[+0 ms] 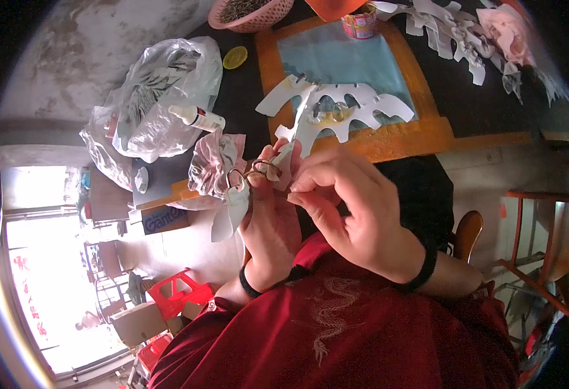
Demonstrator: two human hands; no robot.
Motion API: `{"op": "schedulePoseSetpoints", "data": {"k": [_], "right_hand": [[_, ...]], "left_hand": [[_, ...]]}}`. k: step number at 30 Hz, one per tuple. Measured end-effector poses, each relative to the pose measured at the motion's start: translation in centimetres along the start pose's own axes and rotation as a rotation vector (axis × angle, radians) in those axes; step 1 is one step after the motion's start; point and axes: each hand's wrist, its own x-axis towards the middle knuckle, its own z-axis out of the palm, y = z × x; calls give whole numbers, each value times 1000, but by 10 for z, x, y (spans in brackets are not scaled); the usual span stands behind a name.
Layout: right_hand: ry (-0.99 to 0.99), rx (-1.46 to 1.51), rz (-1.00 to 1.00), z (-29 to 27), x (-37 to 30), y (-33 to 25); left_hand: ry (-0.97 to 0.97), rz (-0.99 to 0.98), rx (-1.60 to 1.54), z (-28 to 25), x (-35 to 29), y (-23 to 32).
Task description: Manually assembling shoe components by attaching metal eyelets and decorative elements to leather or fabric pieces using adhesive.
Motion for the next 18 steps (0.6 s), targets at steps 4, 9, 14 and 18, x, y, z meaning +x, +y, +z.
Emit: {"op": "schedulePoseSetpoints", "data": {"k": [4,9,14,18], "right_hand": [[38,22,79,-1,10,-15],[53,-69,-46,7,8,-5],[-90,70,178,-6,11,-13],[-109,168,242,-5,13,-12]], "left_hand": [[-7,-35,19,-2,-3,4],[-52,79,149,-6,-2,-3],[-177,272,528,-13,3,2],[-167,178,311,-11,0,1]]}}
